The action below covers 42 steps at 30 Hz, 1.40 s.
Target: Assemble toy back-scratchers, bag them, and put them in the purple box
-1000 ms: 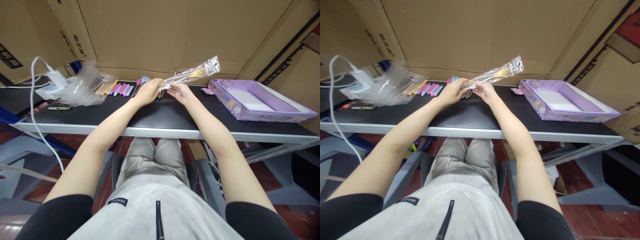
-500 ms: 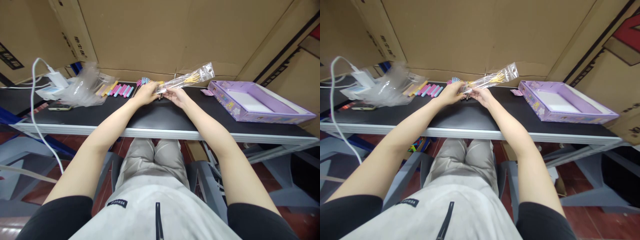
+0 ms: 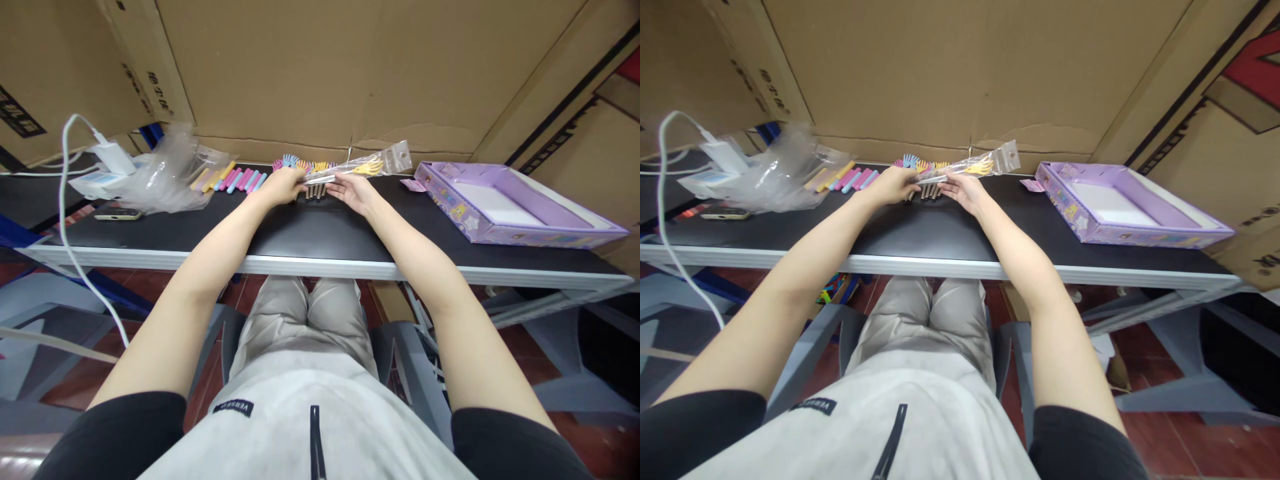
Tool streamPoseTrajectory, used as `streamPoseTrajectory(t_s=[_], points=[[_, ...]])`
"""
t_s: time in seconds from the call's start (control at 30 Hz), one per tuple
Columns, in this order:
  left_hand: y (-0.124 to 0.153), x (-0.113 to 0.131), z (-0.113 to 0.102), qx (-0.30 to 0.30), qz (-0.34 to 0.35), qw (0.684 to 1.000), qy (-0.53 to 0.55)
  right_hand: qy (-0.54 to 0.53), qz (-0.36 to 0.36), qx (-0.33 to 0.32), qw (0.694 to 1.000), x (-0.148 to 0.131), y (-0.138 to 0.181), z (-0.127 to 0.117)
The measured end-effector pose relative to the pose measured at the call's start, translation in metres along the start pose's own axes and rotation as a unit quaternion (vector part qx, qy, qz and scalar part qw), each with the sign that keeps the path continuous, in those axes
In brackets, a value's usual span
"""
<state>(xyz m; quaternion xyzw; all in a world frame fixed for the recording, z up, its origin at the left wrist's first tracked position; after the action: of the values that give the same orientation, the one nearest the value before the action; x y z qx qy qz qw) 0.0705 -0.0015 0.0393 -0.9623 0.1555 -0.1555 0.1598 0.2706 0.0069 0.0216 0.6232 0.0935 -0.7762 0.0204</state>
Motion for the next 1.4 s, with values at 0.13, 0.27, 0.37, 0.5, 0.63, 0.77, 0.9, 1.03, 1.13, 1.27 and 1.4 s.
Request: streamPoseTrajectory(t_s=[0.13,0.27,0.37,0.5,0.63,0.77,0.9,1.03,1.13,1.27,1.4], points=[[0.002,-0.023,-0.012,-0.017,-0.056,0.998,-0.032,0.007,-0.011,0.042,0.999,-0.005,-0.01,-0.022],[0.004,-0.042,-0.02,-0.035,-0.099,0.993,-0.046,0.017,-0.003,0.089,0.996,-0.008,-0.015,-0.04],[0.008,-0.049,-0.027,-0.056,-0.132,0.988,-0.062,0.023,0.01,0.127,0.992,-0.012,-0.012,-0.047],[0.015,-0.05,-0.034,-0.087,-0.179,0.975,-0.097,0.079,0.025,0.155,0.984,-0.016,-0.006,-0.048],[0.019,-0.052,-0.036,-0.109,-0.192,0.968,-0.121,0.188,0.005,0.155,0.97,-0.02,-0.003,-0.045],[0.019,-0.061,-0.034,-0.098,-0.199,0.967,-0.124,0.289,-0.032,0.138,0.947,-0.017,-0.007,-0.046],[0.016,-0.071,-0.031,-0.078,-0.189,0.972,-0.12,0.415,-0.089,0.081,0.902,-0.012,-0.018,-0.05],[0.014,-0.071,-0.03,-0.071,-0.182,0.973,-0.125,0.524,-0.129,0.023,0.842,-0.012,-0.023,-0.049],[0.016,-0.063,-0.033,-0.072,-0.18,0.973,-0.125,0.55,-0.119,0.015,0.826,-0.013,-0.021,-0.047],[0.02,-0.052,-0.037,-0.083,-0.188,0.971,-0.124,0.564,-0.109,0.021,0.818,-0.013,-0.019,-0.046],[0.019,-0.053,-0.035,-0.088,-0.184,0.97,-0.131,0.567,-0.105,0.014,0.817,-0.01,-0.023,-0.049]])
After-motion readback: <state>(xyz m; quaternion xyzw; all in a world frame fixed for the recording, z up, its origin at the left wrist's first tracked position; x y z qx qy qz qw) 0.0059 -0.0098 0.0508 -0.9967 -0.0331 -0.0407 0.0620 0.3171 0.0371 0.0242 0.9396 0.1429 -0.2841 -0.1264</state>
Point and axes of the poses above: each hand's wrist, its own y-axis away from the middle knuckle, its own z-axis out of the palm, x = y × z, the point moved 5 cm from there along -y, towards the middle knuckle, and after that the axes turned 8 degrees about -z, right-handed, at the moved point
